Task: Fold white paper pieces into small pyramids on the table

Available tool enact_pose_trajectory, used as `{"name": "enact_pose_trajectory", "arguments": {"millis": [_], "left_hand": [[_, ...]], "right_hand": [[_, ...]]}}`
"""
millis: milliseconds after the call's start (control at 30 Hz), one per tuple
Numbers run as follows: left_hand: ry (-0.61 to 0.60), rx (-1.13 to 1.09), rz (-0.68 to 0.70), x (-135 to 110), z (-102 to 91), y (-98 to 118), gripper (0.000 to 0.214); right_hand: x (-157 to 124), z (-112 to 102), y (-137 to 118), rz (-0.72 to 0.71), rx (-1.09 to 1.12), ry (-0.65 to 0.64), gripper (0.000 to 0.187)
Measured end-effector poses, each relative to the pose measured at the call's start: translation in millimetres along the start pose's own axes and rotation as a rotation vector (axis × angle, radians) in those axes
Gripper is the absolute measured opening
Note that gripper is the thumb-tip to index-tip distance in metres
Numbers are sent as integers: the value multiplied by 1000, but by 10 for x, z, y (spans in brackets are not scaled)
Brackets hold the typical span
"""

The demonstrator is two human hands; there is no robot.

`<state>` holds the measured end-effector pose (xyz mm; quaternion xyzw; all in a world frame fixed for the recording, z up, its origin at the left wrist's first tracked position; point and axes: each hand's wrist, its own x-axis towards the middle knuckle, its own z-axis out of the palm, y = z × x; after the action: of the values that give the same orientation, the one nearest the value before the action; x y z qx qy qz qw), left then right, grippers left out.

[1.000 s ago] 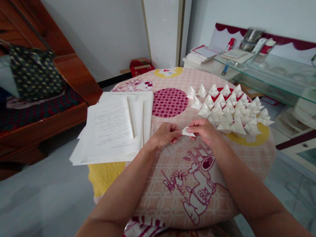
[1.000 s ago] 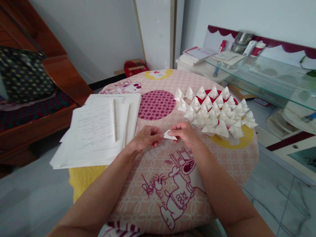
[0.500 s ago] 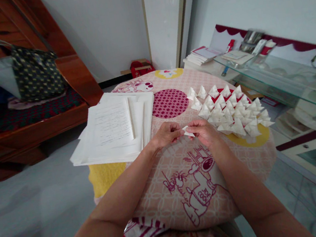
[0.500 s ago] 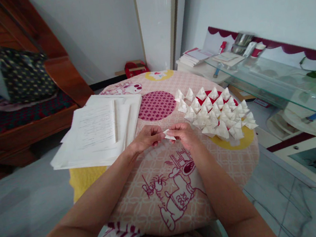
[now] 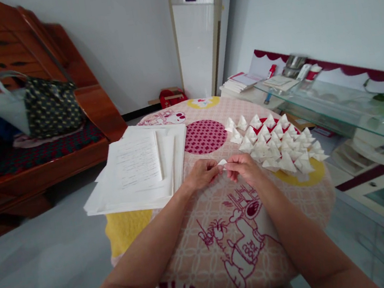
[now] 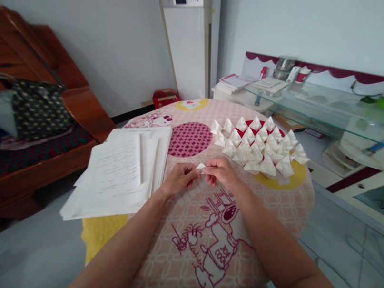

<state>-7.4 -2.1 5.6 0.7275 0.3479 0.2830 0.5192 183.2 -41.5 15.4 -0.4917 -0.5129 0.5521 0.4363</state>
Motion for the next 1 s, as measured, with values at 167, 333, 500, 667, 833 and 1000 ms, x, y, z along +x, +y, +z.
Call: {"name": "enact_pose_trajectory", "arguments": {"millis": [167,333,500,667,833,1000], "left_hand": [[73,36,43,1,-9,15,39],[69,30,57,-8,-35,17,40],[-32,19,61,-14,-62,17,48],[29,67,110,-30,-79,56,47],[86,148,147,-42,-72,103,42],[85,177,194,-65,-90,125,46]], "right_hand": [[-9,0,-31,-10,26,-22,30],[-9,-9,-30,-16,10,-44,32],[4,14,-6,-44,-49,-66,32],[-7,38,-33,-57,-42,-93,33],[-18,24,-46,-81,-21,-85,29],[-29,36,-56,-155,-102,-56,32]]}}
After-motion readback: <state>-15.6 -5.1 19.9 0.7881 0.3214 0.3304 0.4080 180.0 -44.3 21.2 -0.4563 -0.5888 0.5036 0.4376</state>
